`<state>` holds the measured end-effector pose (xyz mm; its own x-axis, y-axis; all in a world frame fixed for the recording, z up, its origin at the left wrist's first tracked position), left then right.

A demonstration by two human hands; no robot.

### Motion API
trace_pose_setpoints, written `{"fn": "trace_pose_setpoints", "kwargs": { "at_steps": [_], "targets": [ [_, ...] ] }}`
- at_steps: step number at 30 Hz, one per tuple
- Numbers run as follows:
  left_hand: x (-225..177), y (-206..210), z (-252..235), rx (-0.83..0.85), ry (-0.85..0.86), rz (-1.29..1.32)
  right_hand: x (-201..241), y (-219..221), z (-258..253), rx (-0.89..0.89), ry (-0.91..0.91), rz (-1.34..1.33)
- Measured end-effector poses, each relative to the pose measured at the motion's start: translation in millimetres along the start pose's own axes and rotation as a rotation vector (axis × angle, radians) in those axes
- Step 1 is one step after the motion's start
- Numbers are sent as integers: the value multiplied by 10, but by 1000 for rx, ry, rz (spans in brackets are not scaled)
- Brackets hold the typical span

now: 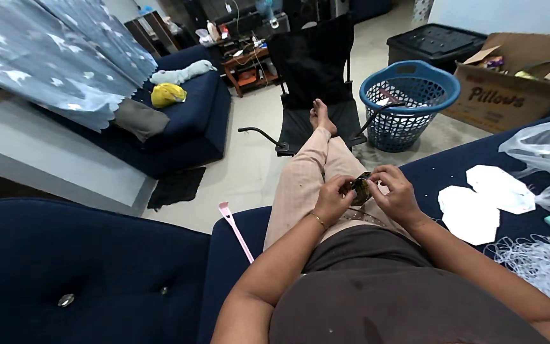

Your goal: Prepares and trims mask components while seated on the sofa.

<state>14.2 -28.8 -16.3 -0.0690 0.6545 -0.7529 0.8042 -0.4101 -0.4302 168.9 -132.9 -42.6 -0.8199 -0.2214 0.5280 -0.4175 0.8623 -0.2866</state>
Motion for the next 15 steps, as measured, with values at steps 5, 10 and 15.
{"fn": "trace_pose_setpoints", "kwargs": {
  "at_steps": [5, 10, 15],
  "targets": [
    [15, 12, -3, 4, 20, -20, 6, 10, -3, 6, -8, -10],
    [13, 14, -5, 9, 52, -34, -5, 31, -1, 3, -6, 6],
    [-2, 3, -17, 28, 48, -51, -21, 38, -5, 23, -6, 17]
  ]
}}
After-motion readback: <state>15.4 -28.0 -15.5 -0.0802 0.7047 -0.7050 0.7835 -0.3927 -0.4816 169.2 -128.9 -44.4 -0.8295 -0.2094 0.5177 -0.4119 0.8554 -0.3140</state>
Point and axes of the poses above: each hand's wrist, its own z-axis away from the middle knuckle, its own y-axis out of the palm, x = y × z, the point moved 1 cm from there along -z, towards the middle knuckle, and after that the axes turned 11 degrees about -x, right-handed, at the moved point
